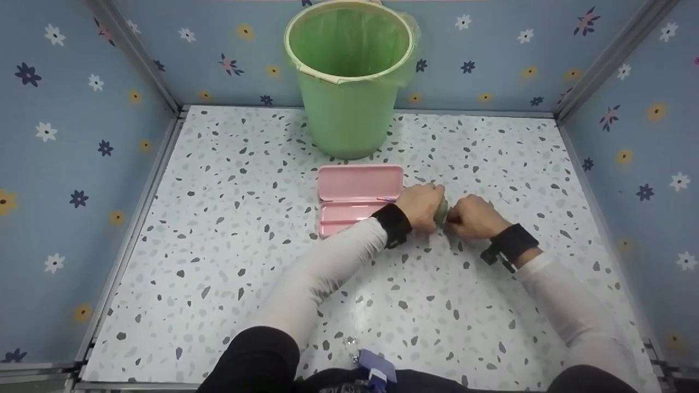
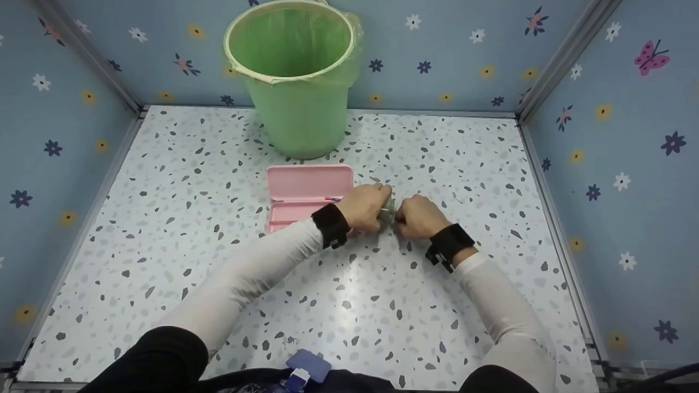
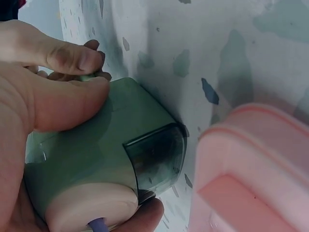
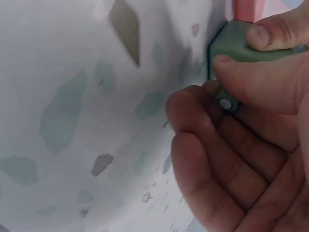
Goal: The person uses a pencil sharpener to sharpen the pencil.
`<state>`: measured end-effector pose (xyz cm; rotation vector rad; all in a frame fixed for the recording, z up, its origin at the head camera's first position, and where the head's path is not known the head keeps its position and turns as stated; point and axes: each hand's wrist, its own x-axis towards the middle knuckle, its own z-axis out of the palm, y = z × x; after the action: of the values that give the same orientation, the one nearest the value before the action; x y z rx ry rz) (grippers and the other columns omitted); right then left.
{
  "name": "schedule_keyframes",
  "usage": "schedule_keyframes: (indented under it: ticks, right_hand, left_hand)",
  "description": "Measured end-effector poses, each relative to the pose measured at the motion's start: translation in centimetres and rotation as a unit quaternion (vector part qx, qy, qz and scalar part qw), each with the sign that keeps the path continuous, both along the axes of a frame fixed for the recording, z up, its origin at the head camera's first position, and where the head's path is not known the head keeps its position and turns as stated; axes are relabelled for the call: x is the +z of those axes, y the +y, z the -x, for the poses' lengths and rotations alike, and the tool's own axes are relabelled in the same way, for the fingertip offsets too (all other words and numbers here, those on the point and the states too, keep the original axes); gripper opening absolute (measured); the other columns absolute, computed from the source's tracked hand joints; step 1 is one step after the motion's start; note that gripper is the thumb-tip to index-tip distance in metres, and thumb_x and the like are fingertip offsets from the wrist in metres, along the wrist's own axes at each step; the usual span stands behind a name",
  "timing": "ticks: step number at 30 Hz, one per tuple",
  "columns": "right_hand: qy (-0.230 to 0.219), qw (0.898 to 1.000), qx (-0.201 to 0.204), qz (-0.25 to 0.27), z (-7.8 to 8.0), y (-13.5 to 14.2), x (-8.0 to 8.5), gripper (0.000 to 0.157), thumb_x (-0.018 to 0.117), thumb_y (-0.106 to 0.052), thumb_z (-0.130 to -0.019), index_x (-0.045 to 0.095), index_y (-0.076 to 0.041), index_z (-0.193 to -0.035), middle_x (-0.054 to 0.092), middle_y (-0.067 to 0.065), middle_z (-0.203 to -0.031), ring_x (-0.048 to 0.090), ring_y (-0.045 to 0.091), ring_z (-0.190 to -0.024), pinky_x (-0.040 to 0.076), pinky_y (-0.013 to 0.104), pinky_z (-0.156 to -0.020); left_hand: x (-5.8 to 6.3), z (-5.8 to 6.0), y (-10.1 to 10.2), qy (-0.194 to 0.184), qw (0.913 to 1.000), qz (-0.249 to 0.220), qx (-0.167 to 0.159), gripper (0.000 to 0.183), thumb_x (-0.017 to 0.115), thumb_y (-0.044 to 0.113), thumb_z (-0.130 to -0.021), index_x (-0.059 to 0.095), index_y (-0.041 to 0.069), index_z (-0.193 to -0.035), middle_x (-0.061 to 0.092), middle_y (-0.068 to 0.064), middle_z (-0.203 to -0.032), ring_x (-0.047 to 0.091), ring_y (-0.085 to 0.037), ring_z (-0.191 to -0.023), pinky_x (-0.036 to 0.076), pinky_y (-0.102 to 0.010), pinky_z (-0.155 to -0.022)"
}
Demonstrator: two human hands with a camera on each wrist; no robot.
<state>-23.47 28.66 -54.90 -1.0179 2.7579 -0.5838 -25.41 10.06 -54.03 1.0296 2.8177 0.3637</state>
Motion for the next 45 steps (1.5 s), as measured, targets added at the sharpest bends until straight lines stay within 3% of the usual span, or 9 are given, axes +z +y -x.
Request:
schedule_keyframes:
  ticks: [5, 13, 20, 23, 30, 45]
  right_hand:
    - [0.02, 1.0, 0.013, -0.014, -0.4, -0.2, 0.6, 0.01, 0.073, -0.013, -0.069, 0.067, -0.018, -0.062, 0.046, -0.016, -0.047, 0.042, 0.008, -0.038, 0.035, 0.028, -0.035]
    - [0.037, 0.999, 0.011, -0.02, -1.5, -0.5, 1.4, 0.01, 0.073, -0.012, -0.068, 0.069, -0.02, -0.063, 0.047, -0.018, -0.048, 0.04, 0.008, -0.039, 0.034, 0.028, -0.036]
    - [0.069, 0.997, 0.037, -0.016, -1.9, -0.7, 2.2, 0.023, 0.069, -0.01, -0.064, 0.057, -0.023, -0.048, 0.04, -0.017, -0.042, 0.035, 0.006, -0.036, 0.028, 0.028, -0.034]
    - [0.065, 0.997, 0.039, -0.022, -2.0, -0.7, 2.7, 0.019, 0.071, -0.013, -0.066, 0.062, -0.023, -0.053, 0.042, -0.018, -0.044, 0.037, 0.007, -0.038, 0.03, 0.028, -0.037]
    - [0.071, 0.996, 0.034, -0.046, -1.9, -0.7, 4.0, 0.012, 0.075, -0.016, -0.066, 0.067, -0.023, -0.06, 0.047, -0.018, -0.049, 0.042, 0.007, -0.042, 0.036, 0.028, -0.041]
    - [0.13, 0.99, 0.018, -0.06, -1.8, -1.1, 5.9, 0.027, 0.071, -0.01, -0.067, 0.056, -0.028, -0.054, 0.044, -0.017, -0.048, 0.039, 0.008, -0.041, 0.031, 0.029, -0.038]
  left_hand:
    - [0.1, 0.0, 0.0, 0.013, 0.9999, 0.004, 0.001, 0.06, 0.073, 0.032, -0.052, 0.043, 0.015, -0.1, 0.045, 0.001, -0.084, 0.049, -0.018, -0.07, 0.043, -0.032, -0.058]
    - [0.2, -0.1, -0.1, 0.003, 1.0, -0.008, -0.006, 0.05, 0.071, 0.029, -0.052, 0.044, 0.019, -0.093, 0.046, 0.003, -0.082, 0.048, -0.017, -0.07, 0.042, -0.032, -0.057]
    - [0.1, 0.0, 0.1, -0.002, 1.0, -0.001, -0.005, 0.05, 0.074, 0.032, -0.052, 0.047, 0.018, -0.092, 0.047, 0.002, -0.083, 0.05, -0.017, -0.071, 0.043, -0.033, -0.058]
    - [0.1, 0.1, 0.2, -0.01, 0.9999, -0.005, -0.002, 0.047, 0.073, 0.03, -0.052, 0.047, 0.019, -0.09, 0.047, 0.002, -0.082, 0.049, -0.017, -0.071, 0.043, -0.033, -0.058]
    - [0.3, 0.1, 0.3, -0.004, 1.0, -0.007, -0.002, 0.044, 0.071, 0.027, -0.052, 0.046, 0.02, -0.088, 0.047, 0.003, -0.08, 0.048, -0.016, -0.069, 0.042, -0.032, -0.058]
    - [0.2, 0.4, 0.5, -0.035, 0.9993, -0.011, 0.0, 0.041, 0.074, 0.022, -0.055, 0.048, 0.018, -0.086, 0.048, 0.003, -0.079, 0.049, -0.016, -0.069, 0.042, -0.031, -0.06]
